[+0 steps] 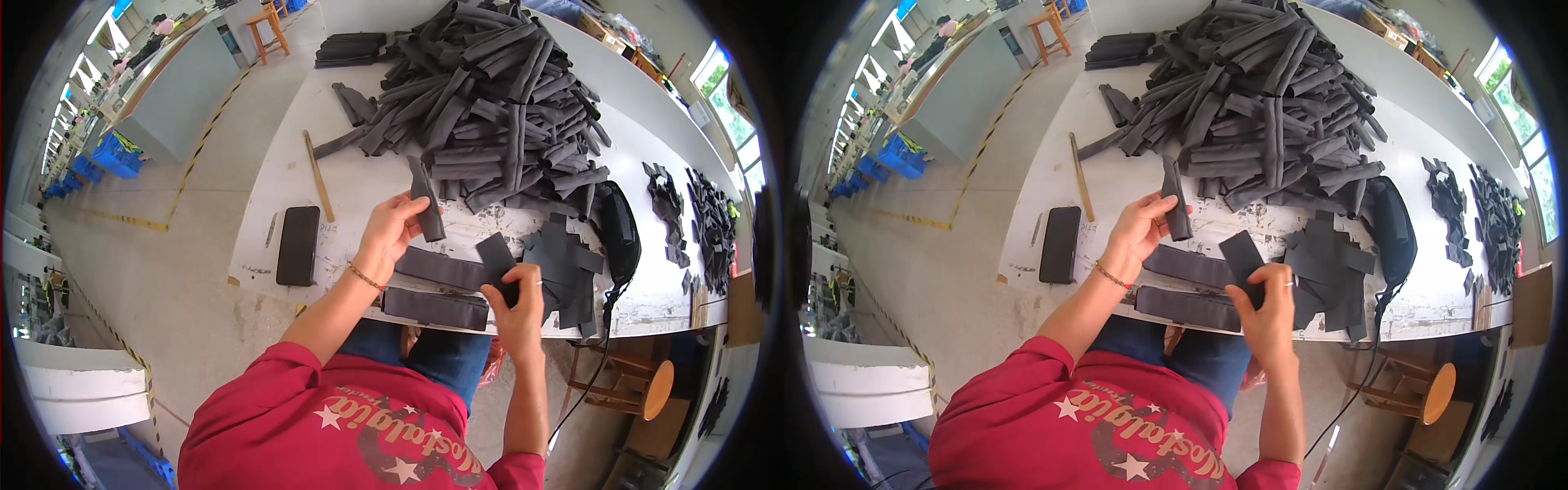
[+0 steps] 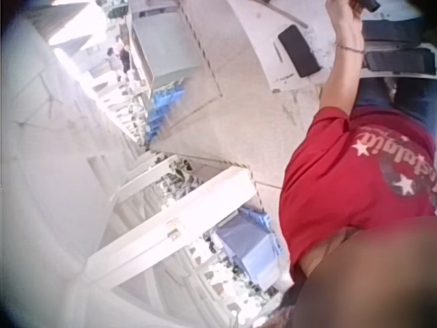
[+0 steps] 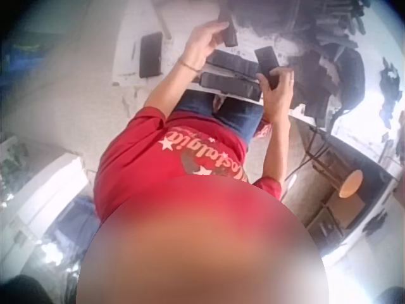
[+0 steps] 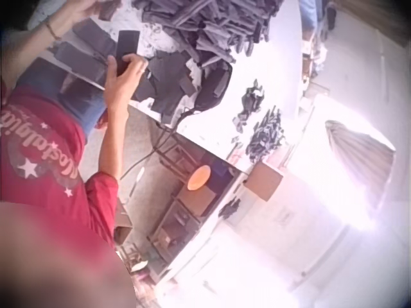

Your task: The recorder is sorting through and inspecting long black foam or rubber parts on a large work surface.

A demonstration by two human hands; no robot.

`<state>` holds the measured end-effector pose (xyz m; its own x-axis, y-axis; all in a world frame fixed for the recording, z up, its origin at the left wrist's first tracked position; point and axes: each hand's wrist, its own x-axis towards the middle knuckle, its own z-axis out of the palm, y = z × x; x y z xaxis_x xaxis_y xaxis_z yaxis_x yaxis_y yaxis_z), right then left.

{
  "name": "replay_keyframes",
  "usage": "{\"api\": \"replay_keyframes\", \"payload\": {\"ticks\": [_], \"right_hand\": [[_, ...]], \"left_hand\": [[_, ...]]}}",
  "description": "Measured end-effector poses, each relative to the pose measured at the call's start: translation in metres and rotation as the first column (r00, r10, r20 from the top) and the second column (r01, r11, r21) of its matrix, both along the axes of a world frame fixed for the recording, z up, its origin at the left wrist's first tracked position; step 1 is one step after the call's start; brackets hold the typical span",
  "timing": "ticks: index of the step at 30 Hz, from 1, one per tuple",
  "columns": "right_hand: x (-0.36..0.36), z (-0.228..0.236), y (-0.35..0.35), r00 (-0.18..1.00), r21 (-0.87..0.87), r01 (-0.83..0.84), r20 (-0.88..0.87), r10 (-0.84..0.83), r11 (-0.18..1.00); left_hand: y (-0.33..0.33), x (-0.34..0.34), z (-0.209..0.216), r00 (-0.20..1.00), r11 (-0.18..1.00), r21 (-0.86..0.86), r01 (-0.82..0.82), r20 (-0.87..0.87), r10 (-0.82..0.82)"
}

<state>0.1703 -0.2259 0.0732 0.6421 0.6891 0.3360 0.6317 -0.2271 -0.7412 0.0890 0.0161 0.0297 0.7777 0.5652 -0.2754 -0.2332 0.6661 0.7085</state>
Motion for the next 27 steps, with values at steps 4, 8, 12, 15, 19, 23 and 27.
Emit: {"api": "replay_keyframes", "payload": {"ticks": [4, 8, 12, 15, 19, 23, 27], "right_hand": [[-0.011, -0.015, 0.001, 0.975, 0.022, -0.08, 0.21, 0.074, 0.997], [-0.021, -0.02, -0.002, 0.987, 0.034, -0.019, 0.162, 0.013, 0.999], [-0.006, -0.015, -0.003, 0.988, 0.131, 0.045, 0.14, -0.063, 0.99], [0.02, 0.017, 0.016, 0.933, 0.312, 0.055, 0.321, -0.16, 0.948], [0.039, 0.008, 0.034, 0.895, 0.096, -0.071, 0.445, 0.021, 0.993], [0.025, 0.005, 0.041, 0.811, -0.116, -0.196, 0.539, 0.227, 0.974], [0.011, 0.0, 0.04, 0.87, -0.217, -0.169, 0.426, 0.249, 0.961]], "left_hand": [[-0.012, 0.003, -0.009, 1.0, 0.994, -0.112, -0.002, -0.024, 0.0], [-0.017, 0.006, -0.013, 0.999, 0.975, -0.22, 0.015, 0.035, -0.007], [-0.022, 0.002, 0.003, 0.998, 0.988, -0.156, 0.013, 0.058, -0.004], [-0.023, 0.001, 0.011, 0.99, 0.993, -0.113, 0.024, 0.14, -0.008], [-0.038, -0.002, 0.034, 0.944, 0.973, -0.022, 0.231, 0.247, -0.219], [-0.052, -0.006, 0.028, 0.913, 0.961, 0.059, 0.269, 0.304, -0.274], [-0.053, -0.008, 0.021, 0.933, 0.967, 0.031, 0.254, 0.255, -0.254]]}}
